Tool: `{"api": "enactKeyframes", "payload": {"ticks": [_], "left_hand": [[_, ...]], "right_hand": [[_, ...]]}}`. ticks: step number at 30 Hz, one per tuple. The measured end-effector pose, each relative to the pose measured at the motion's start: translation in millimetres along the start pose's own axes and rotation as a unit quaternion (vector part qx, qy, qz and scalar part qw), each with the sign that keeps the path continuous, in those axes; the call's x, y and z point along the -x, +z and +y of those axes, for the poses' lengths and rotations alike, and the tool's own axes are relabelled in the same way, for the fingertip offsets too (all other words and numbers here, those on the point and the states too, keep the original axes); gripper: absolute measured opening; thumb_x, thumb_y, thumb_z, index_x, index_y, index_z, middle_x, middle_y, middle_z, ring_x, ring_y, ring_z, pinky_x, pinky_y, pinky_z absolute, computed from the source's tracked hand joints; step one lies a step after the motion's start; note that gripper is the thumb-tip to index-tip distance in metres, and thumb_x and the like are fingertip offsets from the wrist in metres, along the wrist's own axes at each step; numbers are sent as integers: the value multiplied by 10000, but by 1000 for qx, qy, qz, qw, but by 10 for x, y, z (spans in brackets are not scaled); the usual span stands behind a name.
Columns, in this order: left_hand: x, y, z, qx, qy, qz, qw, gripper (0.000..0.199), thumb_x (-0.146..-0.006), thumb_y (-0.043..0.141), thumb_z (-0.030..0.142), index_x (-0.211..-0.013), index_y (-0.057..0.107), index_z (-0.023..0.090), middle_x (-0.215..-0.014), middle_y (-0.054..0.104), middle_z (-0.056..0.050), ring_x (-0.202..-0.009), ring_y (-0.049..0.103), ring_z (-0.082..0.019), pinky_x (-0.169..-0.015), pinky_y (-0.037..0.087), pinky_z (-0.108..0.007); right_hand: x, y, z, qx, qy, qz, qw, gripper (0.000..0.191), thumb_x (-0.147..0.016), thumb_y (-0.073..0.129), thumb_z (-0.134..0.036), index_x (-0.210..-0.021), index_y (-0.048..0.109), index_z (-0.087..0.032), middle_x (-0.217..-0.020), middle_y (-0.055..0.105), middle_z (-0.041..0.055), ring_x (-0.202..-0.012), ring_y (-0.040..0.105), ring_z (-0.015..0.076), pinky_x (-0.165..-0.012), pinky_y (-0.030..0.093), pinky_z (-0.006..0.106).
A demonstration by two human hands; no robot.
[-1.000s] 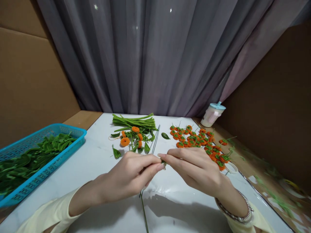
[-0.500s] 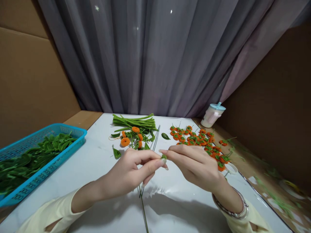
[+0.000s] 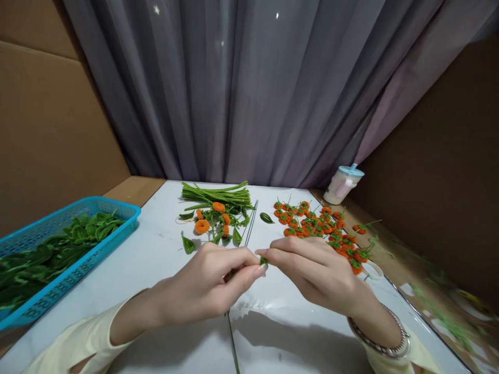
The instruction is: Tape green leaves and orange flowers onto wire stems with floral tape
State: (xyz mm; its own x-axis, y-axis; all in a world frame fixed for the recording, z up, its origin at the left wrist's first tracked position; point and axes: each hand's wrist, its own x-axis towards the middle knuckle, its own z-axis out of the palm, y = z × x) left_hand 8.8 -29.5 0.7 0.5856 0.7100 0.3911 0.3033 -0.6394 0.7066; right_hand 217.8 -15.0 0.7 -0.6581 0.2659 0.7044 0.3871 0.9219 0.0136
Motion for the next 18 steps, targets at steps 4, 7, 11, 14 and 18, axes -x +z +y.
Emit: {"api": "enactKeyframes", "payload": {"ticks": [4, 7, 11, 14, 18], "left_hand": [[-21, -23, 22, 62, -55, -31, 996, 204, -900, 484, 211, -740, 591, 146, -464, 440, 72, -428, 395, -57, -434, 312, -158], [-32, -46, 40, 97, -94, -50, 990, 217, -906, 478, 249, -780, 623, 150, -438, 452, 70, -423, 420, -68, -447, 332, -167], [-22, -57, 46, 103, -93, -56, 989, 216, -895, 478, 246, -766, 620, 146, -429, 431, 72, -400, 391, -65, -432, 323, -172], [-3, -44, 43, 46, -47, -28, 997, 211, -886, 478, 211, -714, 582, 147, -468, 420, 68, -423, 366, -60, -427, 292, -175], [4, -24, 36, -11, -4, -16, 1000, 199, -878, 476, 164, -694, 550, 146, -516, 416, 64, -457, 353, -57, -435, 267, -179]], "right_hand": [[11, -26, -2, 29, -29, 13, 999, 243, -903, 450, -35, -1096, 582, -103, -804, 672, 75, -676, 629, 139, -520, 445, 248], [8, -19, 0, 19, -42, 10, 999, 232, -914, 444, -59, -1097, 577, -108, -788, 668, 68, -639, 615, 133, -499, 441, 246], [-15, -14, -26, 11, -19, 2, 1000, 211, -930, 421, -70, -1012, 604, -138, -783, 669, 44, -647, 621, 112, -516, 438, 230], [-27, -21, -49, 21, -5, -18, 1000, 199, -942, 421, -94, -999, 607, -135, -774, 664, 38, -651, 627, 107, -504, 421, 228], [-16, -38, -43, 25, -10, -55, 998, 215, -942, 401, -74, -996, 604, -121, -800, 661, 43, -655, 617, 101, -532, 435, 230]]}}
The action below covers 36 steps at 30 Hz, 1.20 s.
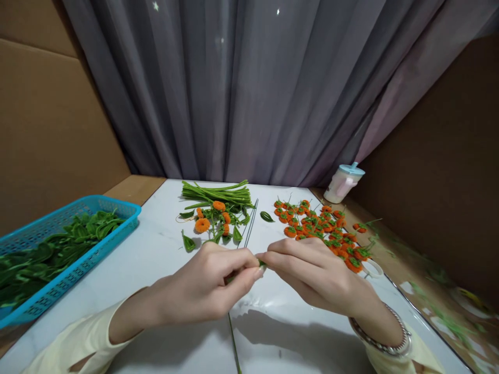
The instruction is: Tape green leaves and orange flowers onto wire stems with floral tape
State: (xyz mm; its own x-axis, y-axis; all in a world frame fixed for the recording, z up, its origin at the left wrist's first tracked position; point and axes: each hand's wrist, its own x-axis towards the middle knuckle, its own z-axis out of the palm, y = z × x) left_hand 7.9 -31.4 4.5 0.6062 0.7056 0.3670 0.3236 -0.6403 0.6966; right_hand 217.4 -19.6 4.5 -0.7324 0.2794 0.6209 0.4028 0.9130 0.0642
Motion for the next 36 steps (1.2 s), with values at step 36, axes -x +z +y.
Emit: {"api": "enactKeyframes", "payload": {"ticks": [36], "left_hand": [[-33, 121, -234, -243, 103, -119, 957, 284, -949, 301, 134, -762, 513, 152, -628, 539, -10, -533, 467, -138, -504, 312, -258]], "right_hand": [[-16, 38, 144, -234, 125, -191, 945, 179, -902, 470, -82, -867, 637, -137, -767, 627, 50, -671, 579, 131, -607, 446, 219]]}}
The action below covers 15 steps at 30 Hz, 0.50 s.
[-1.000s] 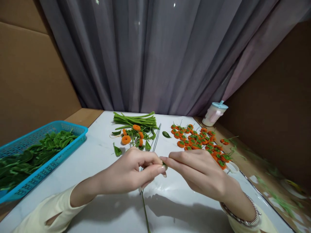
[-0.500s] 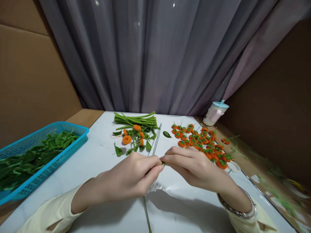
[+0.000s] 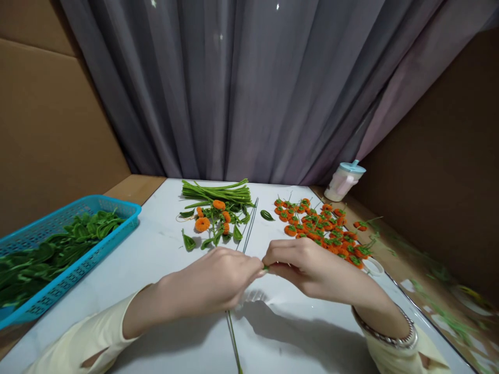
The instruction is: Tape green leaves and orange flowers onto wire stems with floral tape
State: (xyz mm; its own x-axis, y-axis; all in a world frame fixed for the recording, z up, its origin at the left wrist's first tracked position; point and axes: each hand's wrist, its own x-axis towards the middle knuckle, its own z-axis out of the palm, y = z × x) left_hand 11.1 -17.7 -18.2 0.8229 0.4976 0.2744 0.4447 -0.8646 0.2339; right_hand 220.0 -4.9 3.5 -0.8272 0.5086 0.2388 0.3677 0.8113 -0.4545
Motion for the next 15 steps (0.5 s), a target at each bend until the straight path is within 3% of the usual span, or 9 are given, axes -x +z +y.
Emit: {"api": "enactKeyframes", "payload": {"ticks": [2, 6, 12, 15], "left_hand": [[-35, -53, -38, 120, -58, -10, 991, 259, -977, 324, 214, -808, 513, 161, -629, 508, 23, -544, 463, -112, -535, 328, -231], [-55, -138, -71, 316, -119, -50, 940, 282, -997, 298, 285, -868, 524, 175, -619, 436, 56, -585, 437, -89, -603, 352, -200], [-50, -142, -76, 467, -181, -56, 864, 346, -967, 367, 418, -797, 520, 157, -572, 352, 64, -529, 305, -90, -507, 264, -219], [-64, -137, -98, 488, -184, -68, 851, 346, -963, 375, 427, -800, 513, 155, -572, 338, 65, -530, 285, -90, -506, 241, -227]], "right_hand": [[26, -31, 8, 23, 4, 37, 999, 153, -921, 479, -116, -971, 621, -142, -842, 633, 64, -732, 591, 142, -645, 459, 231], [79, -75, 17, 81, -31, 92, 992, 157, -944, 472, -157, -1054, 583, -152, -914, 637, 77, -805, 599, 151, -682, 465, 242], [99, -49, -45, 184, -52, 115, 975, 183, -972, 407, -175, -1001, 588, -164, -851, 644, 54, -727, 599, 128, -623, 434, 228], [89, -30, -74, 221, -54, 108, 968, 249, -967, 353, -112, -960, 596, -164, -822, 642, 49, -697, 595, 117, -600, 410, 217]]}}
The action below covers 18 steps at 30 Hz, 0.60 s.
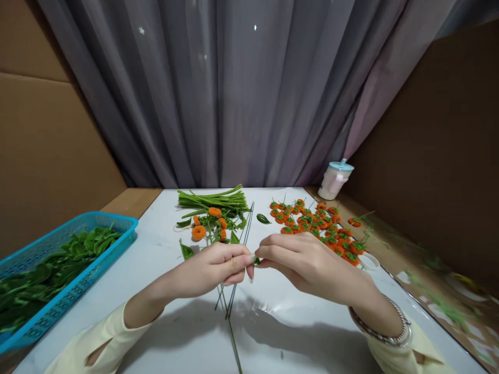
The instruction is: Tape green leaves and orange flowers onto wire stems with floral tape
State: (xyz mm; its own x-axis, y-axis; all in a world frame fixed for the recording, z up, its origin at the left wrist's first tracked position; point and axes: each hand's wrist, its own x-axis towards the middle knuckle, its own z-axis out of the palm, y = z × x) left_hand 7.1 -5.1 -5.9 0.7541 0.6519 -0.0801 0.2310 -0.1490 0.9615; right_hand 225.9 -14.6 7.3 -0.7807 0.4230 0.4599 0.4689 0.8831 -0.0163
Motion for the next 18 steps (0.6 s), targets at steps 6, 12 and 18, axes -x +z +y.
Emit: {"api": "enactKeyframes", "payload": {"ticks": [6, 12, 18], "left_hand": [[-13, -101, -13, 4, 2, -82, 997, 338, -963, 351, 453, -907, 502, 156, -639, 351, 50, -589, 297, -105, -561, 268, -236], [-12, -141, 27, -11, -13, -143, 990, 298, -948, 389, 450, -927, 470, 164, -684, 372, 39, -607, 308, -107, -584, 291, -235], [-7, -118, 66, -14, -11, -132, 991, 270, -971, 336, 357, -863, 493, 165, -648, 360, 42, -595, 303, -110, -580, 286, -238]], "right_hand": [[-3, 13, 25, 30, -31, -23, 999, 311, -924, 337, -23, -909, 617, -159, -799, 634, 49, -651, 555, 115, -563, 353, 230], [-14, 45, 52, 10, -41, -13, 999, 211, -922, 401, -58, -907, 590, -152, -808, 629, 41, -651, 543, 119, -575, 369, 234], [-16, 64, 27, -20, -35, 16, 999, 173, -938, 396, -86, -915, 553, -152, -837, 637, 49, -682, 573, 121, -572, 391, 230]]}}
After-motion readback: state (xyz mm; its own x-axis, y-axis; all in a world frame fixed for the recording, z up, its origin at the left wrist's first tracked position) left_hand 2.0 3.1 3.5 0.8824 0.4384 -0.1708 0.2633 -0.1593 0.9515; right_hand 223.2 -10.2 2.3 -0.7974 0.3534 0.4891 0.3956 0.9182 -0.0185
